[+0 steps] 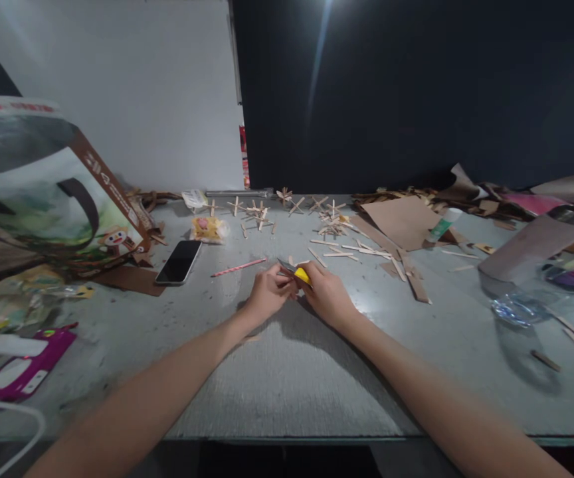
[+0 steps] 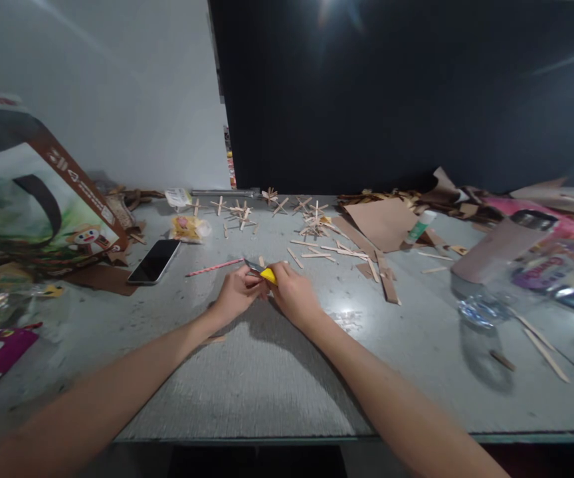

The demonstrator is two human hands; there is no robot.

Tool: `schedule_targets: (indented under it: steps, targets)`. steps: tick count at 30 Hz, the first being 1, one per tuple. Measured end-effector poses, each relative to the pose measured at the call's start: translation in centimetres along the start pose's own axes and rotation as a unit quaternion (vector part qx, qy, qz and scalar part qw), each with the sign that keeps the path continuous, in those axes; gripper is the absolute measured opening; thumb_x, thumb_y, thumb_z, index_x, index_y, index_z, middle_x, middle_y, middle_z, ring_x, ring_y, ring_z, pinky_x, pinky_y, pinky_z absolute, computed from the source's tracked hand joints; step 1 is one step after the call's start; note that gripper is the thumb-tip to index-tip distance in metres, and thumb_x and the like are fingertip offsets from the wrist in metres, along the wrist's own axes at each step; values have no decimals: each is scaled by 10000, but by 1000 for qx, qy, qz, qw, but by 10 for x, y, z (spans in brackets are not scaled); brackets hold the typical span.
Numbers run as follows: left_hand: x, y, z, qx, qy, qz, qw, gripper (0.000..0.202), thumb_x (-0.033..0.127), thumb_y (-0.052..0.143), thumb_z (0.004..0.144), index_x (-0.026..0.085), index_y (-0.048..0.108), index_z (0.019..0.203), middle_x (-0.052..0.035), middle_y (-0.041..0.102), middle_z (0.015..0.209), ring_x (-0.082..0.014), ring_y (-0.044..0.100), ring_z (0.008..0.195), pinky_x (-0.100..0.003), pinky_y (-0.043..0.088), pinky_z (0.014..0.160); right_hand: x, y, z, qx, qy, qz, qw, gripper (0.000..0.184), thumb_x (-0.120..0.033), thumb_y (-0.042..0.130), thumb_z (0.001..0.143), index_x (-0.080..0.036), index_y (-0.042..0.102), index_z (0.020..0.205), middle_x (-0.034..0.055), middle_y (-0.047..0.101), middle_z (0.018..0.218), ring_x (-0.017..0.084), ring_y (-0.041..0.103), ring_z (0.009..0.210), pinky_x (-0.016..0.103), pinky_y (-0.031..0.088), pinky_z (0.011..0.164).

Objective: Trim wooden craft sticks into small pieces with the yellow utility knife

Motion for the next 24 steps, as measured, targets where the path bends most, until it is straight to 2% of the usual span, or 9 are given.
schedule_targets:
  steps: [2,6,11,16,24]
  targets:
    - [2,-1,0,1,9,18,1000,170,256,746,791,201,595,737,-35,730,631,-211,721,656,-255,506,591,1,2,1,-13,14,-9,1000,146,-168,525,995,-188,608,1114,146,740,1090,284,722,943,311,468,736]
    - [-2,2,-1,-4,-13,11,1000,127,215,697,789,205,581,839,2,724,604,-178,684,551,-234,476,547,4,6,2,-15,40,-4,999,97,-230,499,1036,-202,590,1052,140,753,1020,275,722,881,302,446,703]
    - [-1,3,-1,-3,-17,23,1000,111,156,645,775,213,557,811,22,702,571,-155,664,528,-213,442,526,6,8,4,-18,52,18,998,92,-262,500,1038,-217,577,1017,123,758,958,262,717,839,289,434,686]
    - [0,2,-1,-2,-22,17,1000,131,135,643,755,215,551,802,34,688,543,-146,643,505,-210,432,510,8,10,5,-24,60,42,997,118,-289,485,1049,-215,575,1031,116,753,922,261,712,815,290,436,686]
    - [-3,0,-2,8,-33,28,999,162,156,662,779,225,533,851,28,709,570,-169,675,529,-226,450,535,9,12,8,-9,75,106,991,117,-296,515,1037,-237,543,940,65,725,839,227,691,777,278,442,690]
Point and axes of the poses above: each hand's wrist, its own z-axis towards the middle knuckle, its own y-axis out of the palm, x = y × z, the point moved 10 cm from there along z, towards the middle knuckle
